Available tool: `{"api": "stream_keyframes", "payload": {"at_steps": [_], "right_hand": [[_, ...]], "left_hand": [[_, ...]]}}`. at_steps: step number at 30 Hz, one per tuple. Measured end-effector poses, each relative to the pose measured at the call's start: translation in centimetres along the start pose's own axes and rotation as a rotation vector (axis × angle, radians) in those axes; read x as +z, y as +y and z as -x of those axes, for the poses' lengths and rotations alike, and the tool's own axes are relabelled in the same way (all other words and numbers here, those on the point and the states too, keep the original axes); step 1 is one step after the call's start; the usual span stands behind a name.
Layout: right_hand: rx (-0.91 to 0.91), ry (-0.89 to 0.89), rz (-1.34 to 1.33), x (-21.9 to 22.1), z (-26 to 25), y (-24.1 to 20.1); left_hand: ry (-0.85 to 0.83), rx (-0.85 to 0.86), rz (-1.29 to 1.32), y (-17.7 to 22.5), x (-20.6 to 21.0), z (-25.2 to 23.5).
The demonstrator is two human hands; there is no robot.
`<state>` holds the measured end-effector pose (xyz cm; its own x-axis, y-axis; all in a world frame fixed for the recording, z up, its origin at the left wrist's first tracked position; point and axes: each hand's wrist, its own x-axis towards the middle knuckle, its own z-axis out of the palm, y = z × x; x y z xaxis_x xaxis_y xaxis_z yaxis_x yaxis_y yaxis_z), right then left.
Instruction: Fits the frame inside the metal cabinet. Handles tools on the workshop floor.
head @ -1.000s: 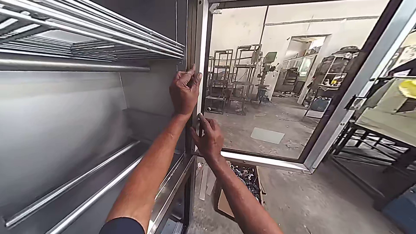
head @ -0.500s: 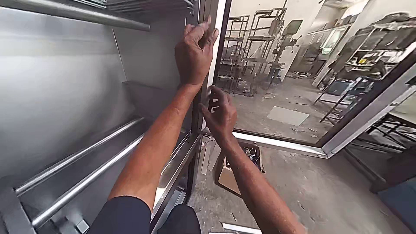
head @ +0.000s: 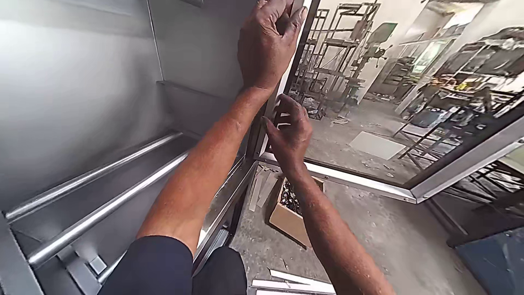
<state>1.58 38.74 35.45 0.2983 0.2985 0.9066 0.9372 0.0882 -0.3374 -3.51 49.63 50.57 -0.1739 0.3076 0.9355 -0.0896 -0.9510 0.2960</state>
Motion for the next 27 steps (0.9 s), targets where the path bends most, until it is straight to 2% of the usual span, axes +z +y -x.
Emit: {"api": "stream_keyframes", "payload": {"at_steps": [5,15,21,27], "right_hand": [[0.067,0.001,0.06,0.3,0.1,-0.3],[-0.015,0.002,0.053,-0.1,-0.7,0.0],[-0.028,0.016,0.045,0.3,-0.2,0.8],[-0.037,0.075,0.112,1.1,-0.1,0.8]], "left_hand": [[0.024,-0.06,0.064,0.0,-0.3,-0.4],[-0.044,-0.082,0.005,-0.2,-0.4,-0.5],[-0.042,-0.061,0.13,-0.7,-0.3,-0.6],[-0.039,-0.1,0.08,-0.6,-0.3,-0.8]]}}
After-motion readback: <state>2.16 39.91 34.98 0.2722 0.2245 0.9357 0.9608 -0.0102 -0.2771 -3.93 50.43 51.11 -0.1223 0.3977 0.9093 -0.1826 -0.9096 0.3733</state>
